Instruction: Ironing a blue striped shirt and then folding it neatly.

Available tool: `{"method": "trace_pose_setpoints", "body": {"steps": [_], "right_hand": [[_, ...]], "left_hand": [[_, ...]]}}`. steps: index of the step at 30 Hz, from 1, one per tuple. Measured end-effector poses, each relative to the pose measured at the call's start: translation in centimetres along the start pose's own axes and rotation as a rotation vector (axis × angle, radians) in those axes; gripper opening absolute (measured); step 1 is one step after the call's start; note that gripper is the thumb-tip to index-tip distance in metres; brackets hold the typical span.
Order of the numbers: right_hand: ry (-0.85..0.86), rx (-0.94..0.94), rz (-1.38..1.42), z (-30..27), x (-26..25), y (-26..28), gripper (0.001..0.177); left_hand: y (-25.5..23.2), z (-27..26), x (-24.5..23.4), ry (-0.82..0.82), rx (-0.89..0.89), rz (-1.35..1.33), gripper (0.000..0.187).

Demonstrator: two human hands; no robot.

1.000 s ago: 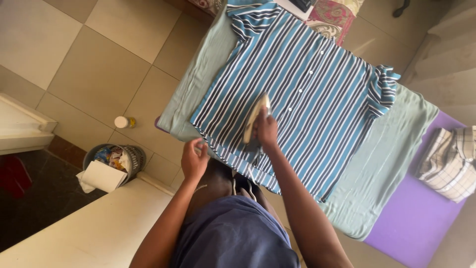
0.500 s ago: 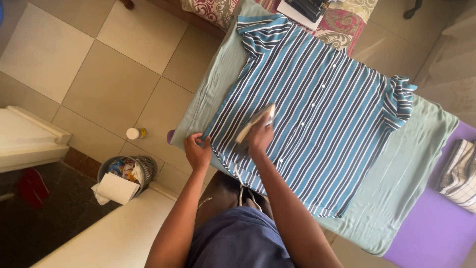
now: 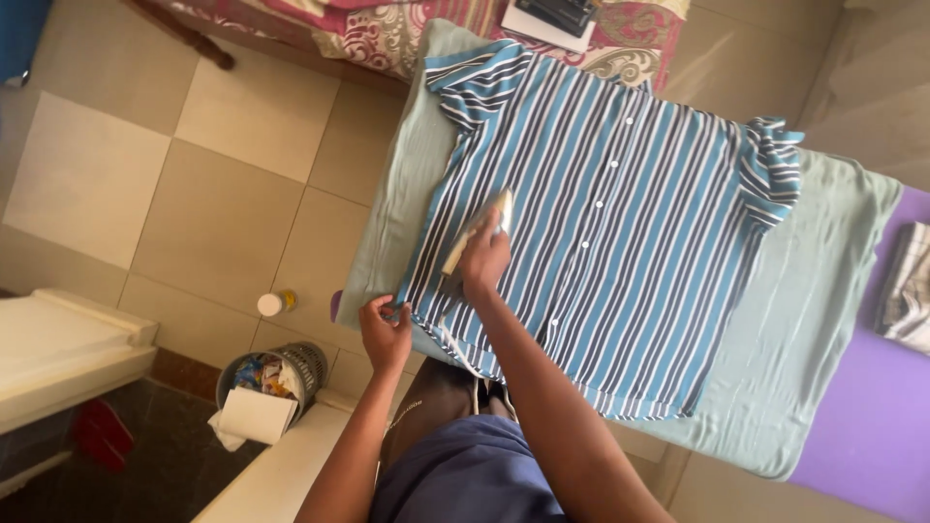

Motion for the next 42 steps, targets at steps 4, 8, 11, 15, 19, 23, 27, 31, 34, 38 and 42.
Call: {"method": "trace_pose_setpoints", "body": {"steps": [4,8,11,15,19,23,27,31,34,38,42], "right_hand": [[-0.105,0.067,0.153,-3.2,-3.2,-3.1,0.06],[-0.036,0.03,0.043,-5.1,-5.8,-5.6,0.055],[-0.134,0.051,0.237,-6.9,-8.2,-6.3,0.052],[-0.016,0.059,0.298,-10.0,-10.9,-4.6,0.046],[0.071,0.011,0.313,-12.4,-15.3,-1.4,0.045],[-0.031,-0.119,0.202,-9.7,-23.1,-1.5,0.05],[-0.183,0.054,0.076,-6.2,-30.2,-3.8,0.057],[-0.157,0.022,0.113,-4.3,-31.1,-4.6,0.056],[-0.15,0.052,-0.065,-3.0,-28.9,-3.3,0.064],[0.011,0.061,-0.516,0.7,-27.8,0.2,0.071],[-0.273,0.008,-0.509,4.5,-33.3,2.5,0.081]], "left_hand": [[-4.4,-0.3,-1.7,-0.008,0.06,0.027,0.032],[-11.4,-1.3,-1.8,0.067,0.262,0.088,0.022],[-13.7,-1.7,0.3,0.132,0.42,0.093,0.019],[-14.6,-1.9,3.9,0.194,0.562,0.112,0.017],[-16.2,-2.6,6.8,0.286,0.627,0.196,0.02],[-16.0,-4.7,12.2,0.47,0.822,0.451,0.049],[-15.8,-7.3,14.6,0.584,0.99,0.634,0.08],[-16.1,-7.9,14.6,0.585,1.036,0.628,0.085],[-15.9,-7.9,14.8,0.621,1.019,0.658,0.086],[-15.4,-7.7,15.4,0.664,0.994,0.695,0.087],[-14.7,-7.6,15.9,0.661,0.989,0.671,0.086]]}}
Point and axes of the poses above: each hand's wrist, its own z-axis towards the middle knuckle, its own x-axis out of the palm, y = z × x, the point moved 4 cm from there along z, towards the middle knuckle, and after that the axes turned 9 degrees about y, right-handed, at the moved point
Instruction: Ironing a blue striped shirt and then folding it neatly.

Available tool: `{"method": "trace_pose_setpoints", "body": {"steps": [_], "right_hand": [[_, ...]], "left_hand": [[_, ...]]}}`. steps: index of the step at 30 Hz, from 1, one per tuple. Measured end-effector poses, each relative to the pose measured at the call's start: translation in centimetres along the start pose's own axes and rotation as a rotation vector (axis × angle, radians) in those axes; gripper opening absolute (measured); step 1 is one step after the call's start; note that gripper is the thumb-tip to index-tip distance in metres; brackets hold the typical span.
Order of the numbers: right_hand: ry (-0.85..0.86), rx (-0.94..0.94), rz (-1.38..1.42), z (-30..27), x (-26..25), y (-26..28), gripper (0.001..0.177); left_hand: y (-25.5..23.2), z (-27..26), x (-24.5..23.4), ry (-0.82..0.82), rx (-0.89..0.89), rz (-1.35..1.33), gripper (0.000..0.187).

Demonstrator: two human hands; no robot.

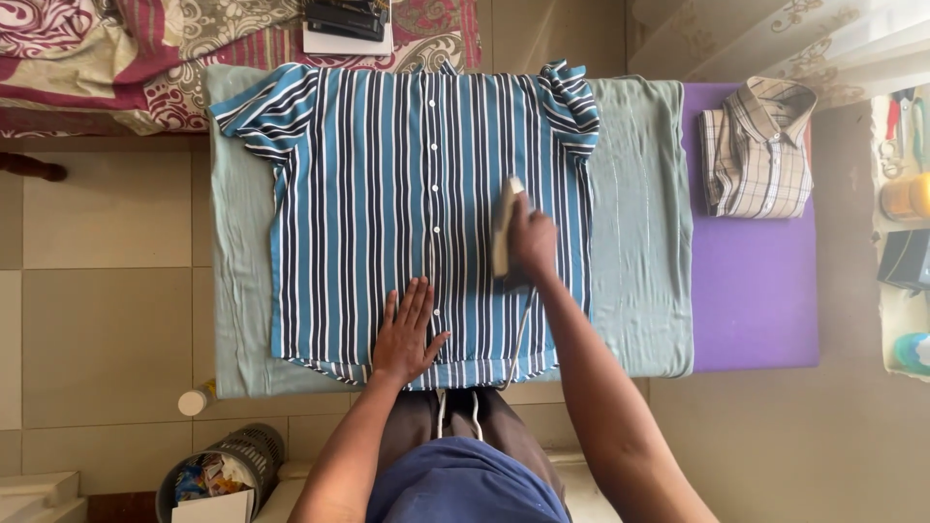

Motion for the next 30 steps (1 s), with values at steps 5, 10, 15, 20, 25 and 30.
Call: {"method": "trace_pose_setpoints", "body": {"steps": [5,10,15,20,25,30], "right_hand": [[-0.352,0.006,0.014,2.4,-5.0,-7.5,0.079],[-0.247,0.08,0.089,-8.1,-6.4,-9.2,0.076],[-0.214,-0.015,-0.238,-13.2,-4.3,-18.6,0.071],[-0.189,0.136,-0.13,-19.5,-8.4,-17.4,0.066],[-0.367,0.108,-0.151,-21.3,-15.3,-20.5,0.051],[-0.718,0.0,0.128,-21.8,-25.9,-21.9,0.031]], "left_hand": [[-0.3,-0.3,-0.8,-0.002,-0.009,0.022,0.085],[-0.4,-0.3,-1.1,-0.014,-0.009,0.04,0.085],[-0.4,-0.3,-1.0,-0.031,0.001,0.0,0.084],[-1.4,-0.3,-0.6,-0.035,-0.037,-0.042,0.082],[-3.7,-1.0,-0.3,-0.057,-0.095,-0.081,0.078],[-4.8,-1.1,1.2,-0.086,-0.088,-0.086,0.078]]}}
Point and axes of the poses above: each hand's wrist, its own z-axis towards the middle knuckle, its own x-axis out of the palm, y = z × x, the point moved 4 cm from there along z, towards the middle knuckle, and after that the axes turned 9 degrees about y, right-handed, at the moved point
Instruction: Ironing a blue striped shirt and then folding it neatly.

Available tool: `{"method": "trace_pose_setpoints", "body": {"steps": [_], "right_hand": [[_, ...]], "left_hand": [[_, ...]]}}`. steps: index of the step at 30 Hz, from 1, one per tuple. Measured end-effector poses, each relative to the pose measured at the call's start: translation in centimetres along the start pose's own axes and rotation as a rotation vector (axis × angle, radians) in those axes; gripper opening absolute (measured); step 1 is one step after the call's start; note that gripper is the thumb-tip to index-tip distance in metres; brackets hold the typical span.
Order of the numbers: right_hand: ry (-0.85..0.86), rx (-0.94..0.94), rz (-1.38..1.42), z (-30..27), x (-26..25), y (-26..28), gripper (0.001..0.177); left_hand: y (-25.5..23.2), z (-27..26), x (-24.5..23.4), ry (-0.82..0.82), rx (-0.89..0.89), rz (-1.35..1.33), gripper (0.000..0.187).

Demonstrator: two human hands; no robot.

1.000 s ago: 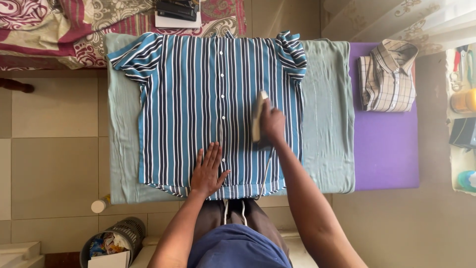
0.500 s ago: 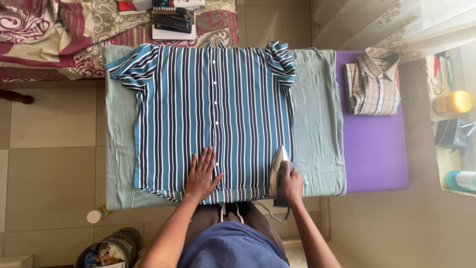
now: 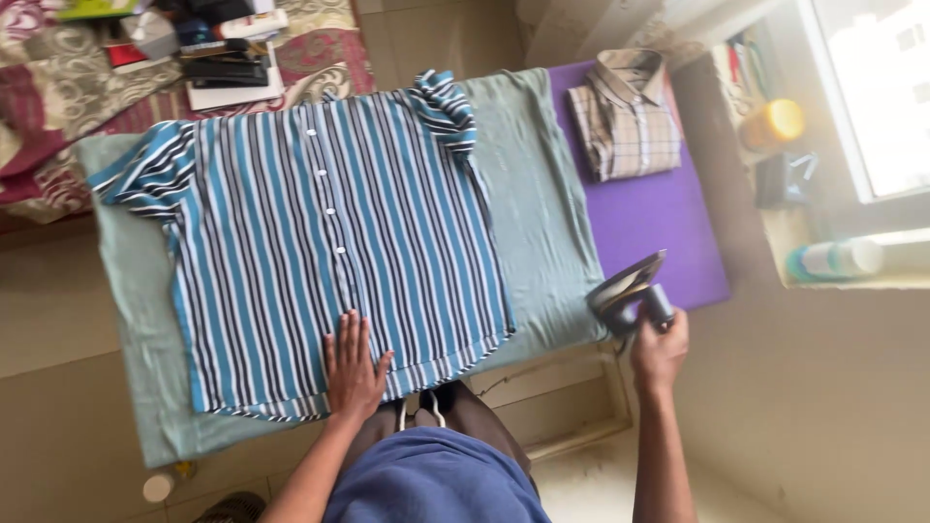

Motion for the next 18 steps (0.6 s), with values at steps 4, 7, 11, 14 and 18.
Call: {"method": "trace_pose_setpoints", "body": {"steps": [4,7,11,14,18], "right_hand": [[0.03,0.065,0.349,5.7,-1.8,-3.2,0.029],[-0.008,0.051,0.654,8.0,-1.3,-5.2,0.024],[-0.126,-0.081,0.666,8.3,0.4,-9.2,0.025],[-0.196,-0.069,0.661,7.3,1.2,-10.6,0.024],[-0.241,-0.04,0.648,6.6,1.9,-13.1,0.026]], "left_hand": [[-0.5,-0.1,-0.4,-0.012,0.012,0.022,0.077],[-0.8,0.0,-0.3,-0.03,0.0,0.032,0.077],[-0.8,0.0,0.1,0.003,-0.044,0.058,0.076],[-0.8,0.3,0.6,0.028,-0.071,0.078,0.076],[-0.6,0.2,0.7,0.064,-0.097,0.105,0.077]]}}
Point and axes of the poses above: each hand's wrist, its own z-axis towards the middle knuckle, its own x-axis out of the palm, y = z × x, the point moved 4 cm from there along z, towards the middle knuckle, and after that the axes turned 9 degrees about y, right-handed, at the moved point
